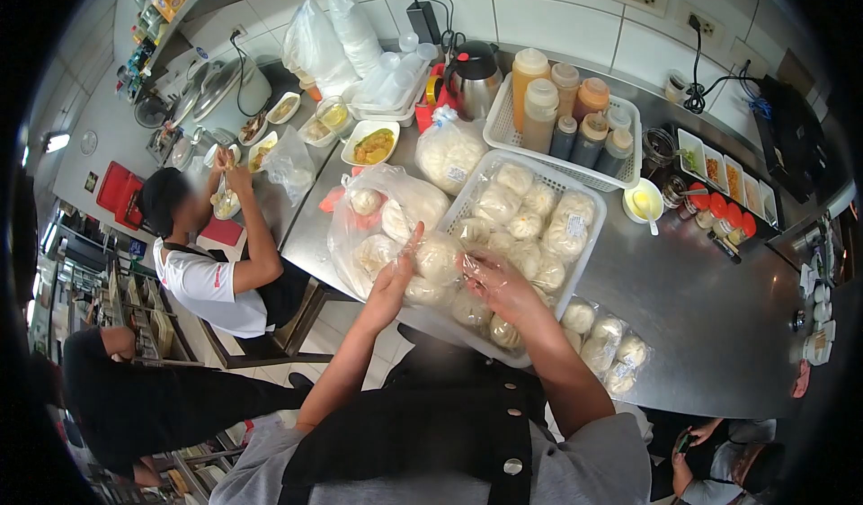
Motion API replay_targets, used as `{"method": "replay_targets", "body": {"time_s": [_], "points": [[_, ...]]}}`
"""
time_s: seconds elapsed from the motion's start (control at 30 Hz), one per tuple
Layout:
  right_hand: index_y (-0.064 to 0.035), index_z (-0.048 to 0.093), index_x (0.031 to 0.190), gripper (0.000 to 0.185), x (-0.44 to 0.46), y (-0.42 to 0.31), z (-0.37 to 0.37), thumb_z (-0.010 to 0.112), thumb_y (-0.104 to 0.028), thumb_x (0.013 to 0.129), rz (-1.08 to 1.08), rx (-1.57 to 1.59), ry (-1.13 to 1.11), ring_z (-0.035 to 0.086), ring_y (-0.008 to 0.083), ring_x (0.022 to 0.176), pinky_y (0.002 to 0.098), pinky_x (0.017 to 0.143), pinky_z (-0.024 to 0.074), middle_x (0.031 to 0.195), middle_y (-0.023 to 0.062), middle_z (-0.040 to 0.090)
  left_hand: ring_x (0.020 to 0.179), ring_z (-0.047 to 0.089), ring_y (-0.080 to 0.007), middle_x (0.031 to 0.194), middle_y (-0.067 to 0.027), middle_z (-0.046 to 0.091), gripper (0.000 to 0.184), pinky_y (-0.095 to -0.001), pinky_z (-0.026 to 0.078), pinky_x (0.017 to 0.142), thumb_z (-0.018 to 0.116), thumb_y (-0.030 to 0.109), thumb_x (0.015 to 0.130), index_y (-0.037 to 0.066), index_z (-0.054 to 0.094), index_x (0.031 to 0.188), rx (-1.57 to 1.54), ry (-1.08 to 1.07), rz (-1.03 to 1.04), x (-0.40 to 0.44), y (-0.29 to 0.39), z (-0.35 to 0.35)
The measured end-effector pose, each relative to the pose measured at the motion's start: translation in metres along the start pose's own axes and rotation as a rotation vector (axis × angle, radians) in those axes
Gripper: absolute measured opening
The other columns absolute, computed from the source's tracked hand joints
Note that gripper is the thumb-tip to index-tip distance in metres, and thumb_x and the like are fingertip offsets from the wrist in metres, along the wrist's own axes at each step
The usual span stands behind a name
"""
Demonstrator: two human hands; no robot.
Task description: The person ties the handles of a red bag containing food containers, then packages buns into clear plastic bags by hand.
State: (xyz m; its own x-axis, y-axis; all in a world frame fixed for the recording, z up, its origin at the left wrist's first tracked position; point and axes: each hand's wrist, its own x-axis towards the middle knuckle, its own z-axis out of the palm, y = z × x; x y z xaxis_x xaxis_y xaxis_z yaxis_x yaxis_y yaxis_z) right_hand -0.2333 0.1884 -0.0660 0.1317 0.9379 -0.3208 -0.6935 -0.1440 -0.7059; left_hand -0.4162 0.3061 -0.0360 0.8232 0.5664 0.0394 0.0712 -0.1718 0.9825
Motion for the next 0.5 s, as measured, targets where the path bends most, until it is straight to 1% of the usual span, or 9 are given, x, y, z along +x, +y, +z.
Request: {"method": "replay_targets", "body": {"time_s": [0.03,0.1,0.13,0.2,0.23,0.3,0.33,0.4,0.5], "points": [[-0.0041,0.062,0.112,0.031,-0.001,-0.002,0.004,0.071,-0.024,0.090,0.002,0.001,0.001,0.050,0.0040,0.073,0.0195,0.062,0.0410,0.090,-0.0027,0.060,0.139,0.031,-0.0200,0.154,-0.0093,0.032,0.057,-0.0316,0.022,0.115,0.029,0.038,0.107,0.004,0.025,0.152,-0.001,0.000,-0.002,0.001,-0.004,0.000],[-0.0040,0.062,0.113,0.031,-0.004,-0.007,0.010,0.071,-0.022,0.090,-0.046,-0.039,0.033,0.053,0.0050,0.075,0.0186,0.062,0.0425,0.091,-0.0021,0.061,0.127,0.045,-0.0184,0.141,-0.0124,0.048,0.061,-0.0313,0.033,0.108,0.030,0.044,0.106,-0.001,0.038,0.146,-0.156,0.129,-0.113,0.003,-0.014,0.001],[-0.0040,0.062,0.113,0.031,-0.004,-0.007,0.010,0.071,-0.022,0.090,-0.046,-0.038,0.036,0.053,0.0050,0.075,0.0186,0.062,0.0425,0.091,-0.0021,0.061,0.127,0.045,-0.0184,0.141,-0.0124,0.048,0.061,-0.0313,0.033,0.108,0.030,0.044,0.106,-0.001,0.038,0.146,-0.157,0.127,-0.114,0.003,-0.016,0.001],[-0.0030,0.062,0.114,0.030,-0.002,-0.003,0.006,0.070,-0.020,0.090,0.045,0.027,0.116,0.058,0.0077,0.079,0.0182,0.066,0.0459,0.094,-0.0004,0.063,0.118,0.053,-0.0175,0.130,-0.0147,0.056,0.067,-0.0307,0.040,0.101,0.034,0.051,0.104,-0.006,0.047,0.137,-0.233,0.181,-0.381,0.002,-0.020,0.000],[-0.0030,0.062,0.114,0.030,-0.002,-0.001,0.003,0.070,-0.020,0.090,0.044,0.026,0.116,0.058,0.0077,0.079,0.0182,0.066,0.0459,0.094,-0.0004,0.063,0.118,0.053,-0.0175,0.130,-0.0147,0.056,0.067,-0.0307,0.040,0.101,0.034,0.051,0.104,-0.006,0.047,0.137,-0.234,0.181,-0.380,0.003,-0.026,-0.001],[-0.0004,0.062,0.112,0.026,-0.002,0.000,-0.004,0.067,-0.015,0.092,0.122,0.159,0.139,0.065,0.0103,0.082,0.0171,0.065,0.0511,0.093,0.0042,0.066,0.111,0.057,-0.0172,0.121,-0.0147,0.061,0.069,-0.0311,0.044,0.097,0.042,0.055,0.100,-0.007,0.052,0.130,-0.517,0.205,-0.522,0.004,-0.036,-0.002],[-0.0004,0.062,0.112,0.026,-0.003,0.000,-0.003,0.067,-0.015,0.092,0.123,0.158,0.139,0.065,0.0103,0.082,0.0171,0.065,0.0511,0.093,0.0042,0.066,0.111,0.057,-0.0172,0.121,-0.0147,0.061,0.069,-0.0311,0.044,0.097,0.042,0.055,0.100,-0.007,0.052,0.130,-0.517,0.206,-0.522,0.002,-0.036,-0.003],[0.0009,0.061,0.112,0.026,-0.005,-0.001,0.002,0.066,-0.016,0.092,0.123,0.181,0.172,0.066,0.0115,0.085,0.0169,0.065,0.0517,0.094,0.0065,0.067,0.107,0.060,-0.0180,0.118,-0.0140,0.063,0.063,-0.0321,0.045,0.095,0.053,0.049,0.097,-0.006,0.055,0.127,-0.531,0.014,-0.473,-0.005,-0.031,-0.006],[0.0009,0.060,0.113,0.028,-0.009,0.000,0.010,0.066,-0.017,0.092,0.021,0.044,0.174,0.066,0.0119,0.088,0.0183,0.068,0.0521,0.096,0.0061,0.067,0.106,0.060,-0.0170,0.118,-0.0129,0.063,0.059,-0.0315,0.046,0.094,0.063,0.040,0.094,-0.007,0.054,0.127,-0.438,-0.014,-0.402,-0.009,-0.023,-0.004]]}}
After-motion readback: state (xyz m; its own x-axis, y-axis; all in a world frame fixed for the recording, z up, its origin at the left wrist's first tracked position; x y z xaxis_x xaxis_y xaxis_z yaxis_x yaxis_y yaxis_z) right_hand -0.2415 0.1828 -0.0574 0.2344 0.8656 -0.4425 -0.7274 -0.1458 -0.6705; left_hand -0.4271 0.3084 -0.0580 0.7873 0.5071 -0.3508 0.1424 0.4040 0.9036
